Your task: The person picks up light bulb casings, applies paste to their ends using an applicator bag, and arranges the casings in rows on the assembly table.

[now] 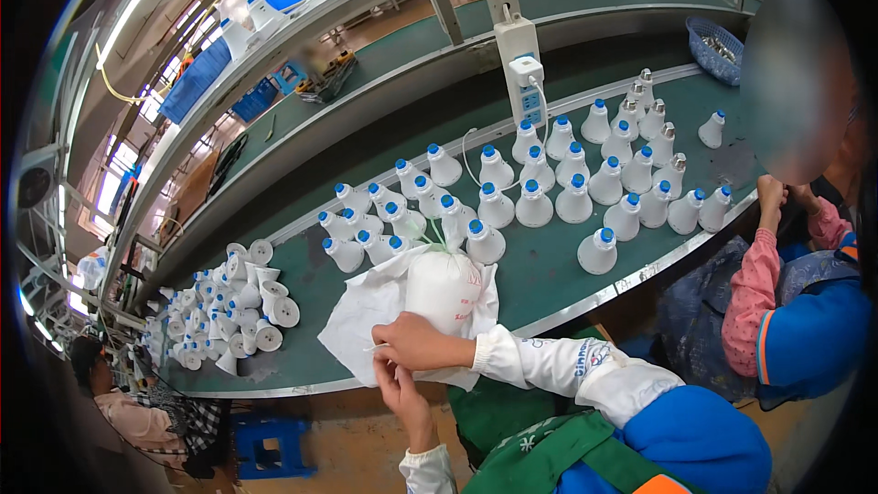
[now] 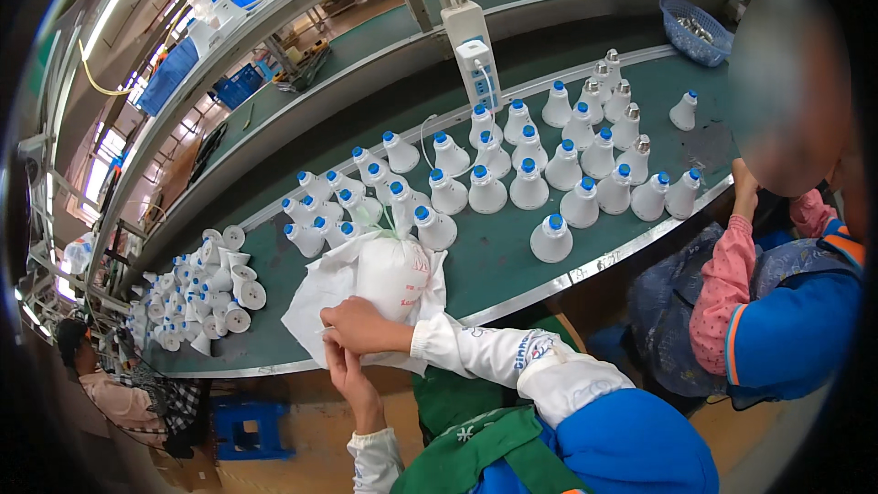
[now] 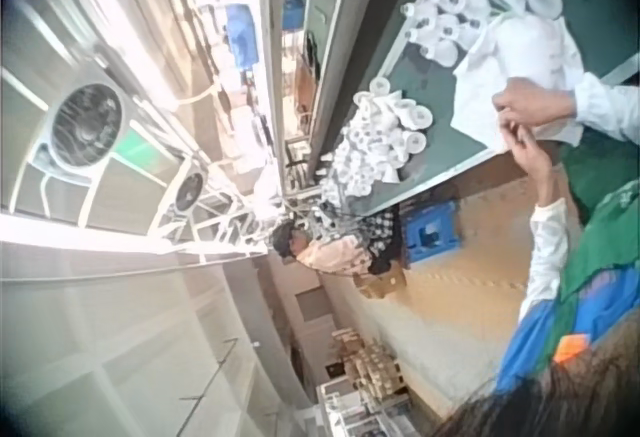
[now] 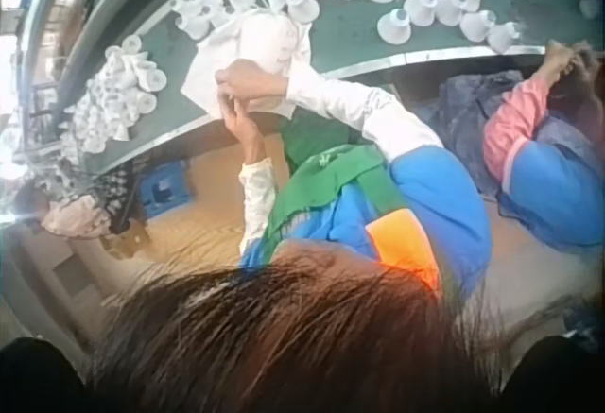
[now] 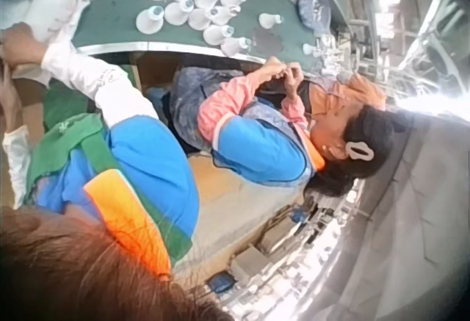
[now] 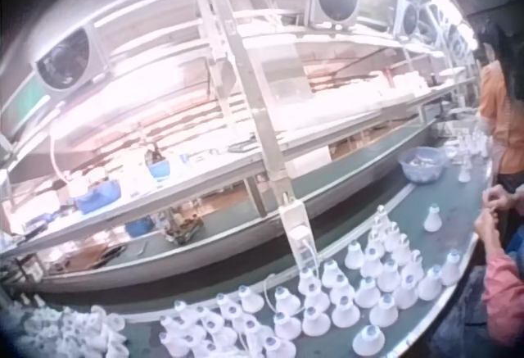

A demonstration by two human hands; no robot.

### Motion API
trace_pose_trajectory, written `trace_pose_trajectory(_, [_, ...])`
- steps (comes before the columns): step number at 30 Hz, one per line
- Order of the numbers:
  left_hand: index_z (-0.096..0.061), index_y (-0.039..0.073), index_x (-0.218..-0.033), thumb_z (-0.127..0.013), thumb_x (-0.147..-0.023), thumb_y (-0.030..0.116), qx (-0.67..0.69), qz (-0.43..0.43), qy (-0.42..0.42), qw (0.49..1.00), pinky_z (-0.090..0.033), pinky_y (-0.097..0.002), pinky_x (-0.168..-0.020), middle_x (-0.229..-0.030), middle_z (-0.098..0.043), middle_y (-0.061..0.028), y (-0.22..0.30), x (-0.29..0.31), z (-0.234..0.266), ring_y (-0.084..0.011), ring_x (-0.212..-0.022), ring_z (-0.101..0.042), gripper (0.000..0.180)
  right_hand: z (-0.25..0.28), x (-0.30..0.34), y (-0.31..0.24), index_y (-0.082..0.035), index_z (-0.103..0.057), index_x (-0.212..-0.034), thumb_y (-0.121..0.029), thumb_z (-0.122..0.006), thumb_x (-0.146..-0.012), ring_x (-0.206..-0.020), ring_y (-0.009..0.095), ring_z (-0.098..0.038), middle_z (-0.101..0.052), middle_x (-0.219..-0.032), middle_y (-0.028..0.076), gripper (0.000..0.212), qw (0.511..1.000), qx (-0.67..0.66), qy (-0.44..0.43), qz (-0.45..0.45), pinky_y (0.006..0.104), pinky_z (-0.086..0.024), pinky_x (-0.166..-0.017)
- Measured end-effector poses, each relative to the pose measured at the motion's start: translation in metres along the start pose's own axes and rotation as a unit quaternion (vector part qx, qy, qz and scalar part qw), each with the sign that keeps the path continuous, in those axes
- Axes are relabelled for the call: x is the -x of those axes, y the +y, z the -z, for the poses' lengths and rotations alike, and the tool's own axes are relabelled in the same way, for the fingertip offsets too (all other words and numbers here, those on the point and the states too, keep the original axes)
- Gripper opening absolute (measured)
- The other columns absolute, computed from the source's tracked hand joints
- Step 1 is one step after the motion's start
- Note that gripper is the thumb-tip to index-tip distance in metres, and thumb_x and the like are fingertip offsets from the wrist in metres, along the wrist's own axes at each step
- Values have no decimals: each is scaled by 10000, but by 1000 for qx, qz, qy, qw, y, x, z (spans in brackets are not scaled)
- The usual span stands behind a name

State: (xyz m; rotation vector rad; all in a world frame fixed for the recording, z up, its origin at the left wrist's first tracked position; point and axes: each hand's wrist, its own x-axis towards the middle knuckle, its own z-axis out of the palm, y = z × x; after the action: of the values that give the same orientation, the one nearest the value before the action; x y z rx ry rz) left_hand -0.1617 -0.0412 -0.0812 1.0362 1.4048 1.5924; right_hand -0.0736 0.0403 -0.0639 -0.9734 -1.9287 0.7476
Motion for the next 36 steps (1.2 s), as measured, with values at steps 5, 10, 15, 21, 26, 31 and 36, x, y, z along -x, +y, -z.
trace_pose_trajectory(5, [-416, -37, -1279, -444, -973, 162, 112, 21, -72, 991, -412, -265, -900, -1185, -530, -72, -14, -9, -14, -141, -1070, -515, 367, 19, 2, -13, -58, -577, -715, -243, -619, -745, -625, 324, -598, -609, -641, 141, 192, 1000, -5, -11, -23, 427, -435, -617])
trace_pose_trajectory(10, [-513, -1, -1118, -433, -980, 227, 120, 17, -49, 991, -435, -278, -845, -1059, -563, -61, -29, -17, -26, -136, -952, -535, 279, 39, 17, -2, -61, -590, -732, -255, -612, -768, -678, 296, -587, -593, -668, 113, 198, 975, 31, 204, 79, 411, -438, -645])
trace_pose_trajectory(15, [-534, 13, -1028, -383, -992, 295, 76, -2, 8, 997, -435, -307, -832, -1031, -558, -83, -29, -16, -44, -161, -913, -529, 322, 124, 63, 22, -27, -611, -789, -284, -572, -798, -694, 347, -593, -609, -706, 132, 261, 936, 186, 227, -195, 440, -461, -632])
trace_pose_trajectory(21, [-518, 21, -939, -328, -996, 293, 164, 18, 79, 983, -414, -329, -835, -938, -527, -75, -19, -28, -49, -182, -886, -501, 336, 102, 60, 46, -12, -609, -769, -264, -474, -824, -752, 397, -605, -629, -742, 171, 291, 921, 234, 91, -299, 478, -480, -701])
trace_pose_trajectory(26, [-475, 34, -884, -343, -986, 288, 212, 31, 111, 970, -421, -340, -817, -881, -504, -62, -23, -44, -39, -181, -850, -493, 304, 116, 55, 86, -22, -610, -704, -193, -482, -811, -736, 400, -593, -632, -771, 173, 239, 933, 248, 171, -197, 514, -447, -663])
trace_pose_trajectory(31, [-461, 35, -880, -370, -975, 290, 203, 15, 124, 971, -432, -341, -812, -873, -494, -69, -42, -52, -32, -190, -833, -502, 287, 131, 54, 90, -39, -607, -714, -220, -613, -772, -807, 339, -574, -610, -793, 145, 190, 940, 216, 183, -188, 460, -422, -722])
trace_pose_trajectory(36, [-462, 38, -883, -382, -972, 287, 201, 17, 124, 972, -443, -334, -777, -853, -496, -64, -35, -50, -35, -187, -809, -511, 276, 134, 54, 97, -39, -539, -888, -226, -686, -725, -824, 299, -578, -589, -808, 121, 288, 885, 350, 229, -205, 432, -420, -756])
